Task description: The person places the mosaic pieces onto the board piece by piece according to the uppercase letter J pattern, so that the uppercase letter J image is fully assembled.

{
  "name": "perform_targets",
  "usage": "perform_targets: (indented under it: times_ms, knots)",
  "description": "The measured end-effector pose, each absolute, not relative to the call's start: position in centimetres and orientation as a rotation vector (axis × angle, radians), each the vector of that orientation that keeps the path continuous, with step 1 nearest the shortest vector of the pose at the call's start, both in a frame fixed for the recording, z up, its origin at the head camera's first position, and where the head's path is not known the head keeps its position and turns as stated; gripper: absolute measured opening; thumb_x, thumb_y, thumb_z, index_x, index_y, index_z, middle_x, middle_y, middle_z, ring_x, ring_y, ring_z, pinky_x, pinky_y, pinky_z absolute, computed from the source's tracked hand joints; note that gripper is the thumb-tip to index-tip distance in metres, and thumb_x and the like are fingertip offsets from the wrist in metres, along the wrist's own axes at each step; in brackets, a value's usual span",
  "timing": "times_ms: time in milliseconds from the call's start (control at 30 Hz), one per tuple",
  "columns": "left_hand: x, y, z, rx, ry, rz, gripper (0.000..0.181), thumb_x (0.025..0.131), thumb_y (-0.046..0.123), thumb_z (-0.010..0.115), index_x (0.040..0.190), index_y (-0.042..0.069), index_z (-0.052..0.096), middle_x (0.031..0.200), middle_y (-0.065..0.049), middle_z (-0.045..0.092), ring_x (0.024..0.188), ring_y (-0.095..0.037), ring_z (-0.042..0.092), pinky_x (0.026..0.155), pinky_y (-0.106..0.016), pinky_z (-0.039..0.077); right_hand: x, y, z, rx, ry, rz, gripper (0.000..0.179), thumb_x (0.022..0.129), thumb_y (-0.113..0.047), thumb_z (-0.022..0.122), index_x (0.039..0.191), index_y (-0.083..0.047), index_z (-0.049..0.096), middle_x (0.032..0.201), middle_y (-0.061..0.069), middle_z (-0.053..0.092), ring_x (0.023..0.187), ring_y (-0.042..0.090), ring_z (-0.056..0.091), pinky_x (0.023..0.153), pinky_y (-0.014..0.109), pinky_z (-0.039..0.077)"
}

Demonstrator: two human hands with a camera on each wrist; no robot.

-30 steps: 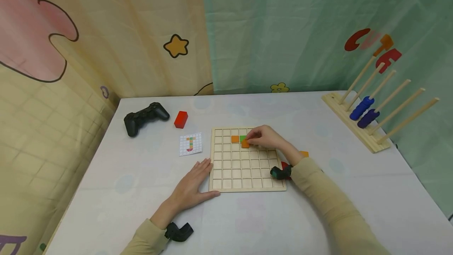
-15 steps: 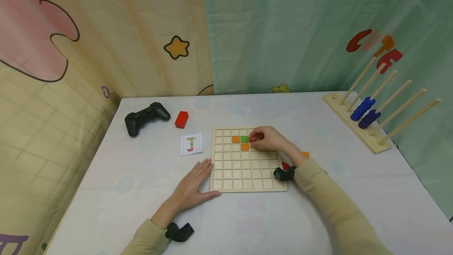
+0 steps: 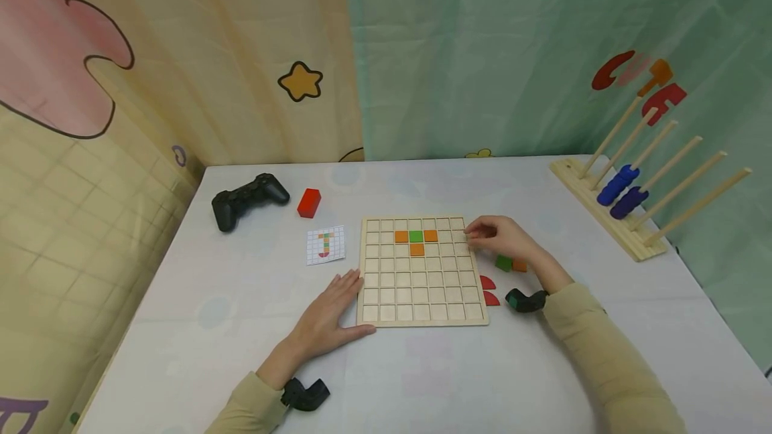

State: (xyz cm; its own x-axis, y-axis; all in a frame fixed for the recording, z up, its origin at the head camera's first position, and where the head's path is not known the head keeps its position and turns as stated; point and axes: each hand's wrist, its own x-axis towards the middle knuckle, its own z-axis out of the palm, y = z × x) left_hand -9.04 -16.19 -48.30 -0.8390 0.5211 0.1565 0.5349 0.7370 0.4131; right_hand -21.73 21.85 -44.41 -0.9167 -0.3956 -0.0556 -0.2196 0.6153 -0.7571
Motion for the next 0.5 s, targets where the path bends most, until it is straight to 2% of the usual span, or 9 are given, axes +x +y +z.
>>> perform_targets:
  times_ms: [200,500]
  knots:
    - [-9.0,-16.2,-48.3,-0.885,-2.881,-0.702,0.091,0.081,0.063,0.059,0.142,-0.001,0.037,0.150,-0.011,0.030,0.140,-0.018,0.022,0.116,-0.032,0.017,-20.8,23.8,-44.5,-0.500,2.697,-1.160,0.022,0.084,-0.021,0.071,0.100,-0.007,0.068,0.083,0.001,0.061,0.074,0.018,0.054,0.063,0.025,0.049]
    - [-9.1,-16.2,-48.5,-0.890,-2.873,-0.697,0.091,0.081,0.064,0.058,0.142,-0.001,0.038,0.150,-0.010,0.030,0.140,-0.018,0.022,0.116,-0.031,0.017,-19.9,25.7,-44.7,-0.441,2.664,-1.165,0.034,0.081,-0.027,0.075,0.105,-0.005,0.067,0.087,0.003,0.063,0.077,0.018,0.055,0.064,0.022,0.049]
